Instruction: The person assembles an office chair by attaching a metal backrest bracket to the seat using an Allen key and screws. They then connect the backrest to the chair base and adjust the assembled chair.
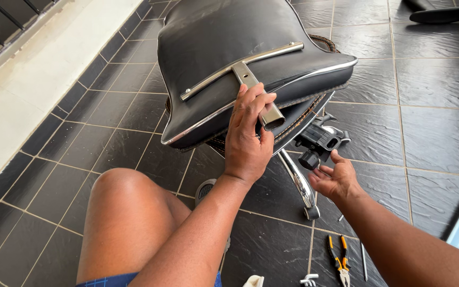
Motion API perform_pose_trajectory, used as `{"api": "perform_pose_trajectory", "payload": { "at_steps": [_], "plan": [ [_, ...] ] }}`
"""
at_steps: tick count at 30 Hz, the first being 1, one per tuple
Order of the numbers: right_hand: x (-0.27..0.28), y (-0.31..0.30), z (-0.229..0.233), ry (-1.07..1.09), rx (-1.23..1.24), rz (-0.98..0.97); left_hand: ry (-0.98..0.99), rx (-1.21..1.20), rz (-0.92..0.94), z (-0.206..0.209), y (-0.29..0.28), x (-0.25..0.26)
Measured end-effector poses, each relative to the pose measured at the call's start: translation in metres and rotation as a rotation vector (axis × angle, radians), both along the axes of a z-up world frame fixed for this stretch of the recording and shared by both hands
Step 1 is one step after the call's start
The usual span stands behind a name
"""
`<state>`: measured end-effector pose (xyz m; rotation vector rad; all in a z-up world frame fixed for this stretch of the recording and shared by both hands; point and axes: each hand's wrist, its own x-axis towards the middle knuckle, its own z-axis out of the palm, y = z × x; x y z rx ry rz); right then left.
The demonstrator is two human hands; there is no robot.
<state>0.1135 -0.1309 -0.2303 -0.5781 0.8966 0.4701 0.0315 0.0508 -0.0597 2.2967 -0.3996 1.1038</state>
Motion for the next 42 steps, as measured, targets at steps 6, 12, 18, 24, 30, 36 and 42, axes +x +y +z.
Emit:
{"api": "perform_pose_trajectory", "payload": {
  "at_steps": [6, 12, 18, 24, 30, 36, 42],
  "plan": [
    [0.000, 0.003, 0.000, 0.078, -0.077, -0.030, -0.002, 0.013, -0.019, 0.000, 0.002, -0.002],
    [0.003, 0.005, 0.003, 0.187, -0.266, 0.038, -0.002, 0.011, -0.011, 0.000, 0.004, -0.001],
    [0.011, -0.001, -0.011, 0.083, 0.072, -0.046, 0.020, 0.007, -0.007, 0.001, 0.003, -0.002],
    [0.022, -0.010, -0.036, -0.008, 0.014, 0.093, 0.041, 0.005, -0.021, 0.002, 0.005, -0.004],
    [0.034, -0.019, -0.057, 0.179, -0.389, 0.149, 0.092, -0.029, -0.003, 0.003, 0.007, -0.008],
    [0.061, -0.026, -0.101, -0.461, -0.598, 0.244, 0.108, -0.119, -0.079, 0.006, 0.012, -0.011],
    [0.056, -0.035, -0.084, -0.614, -0.935, 0.522, 0.063, -0.249, -0.095, 0.012, 0.019, -0.018]
  ]
}}
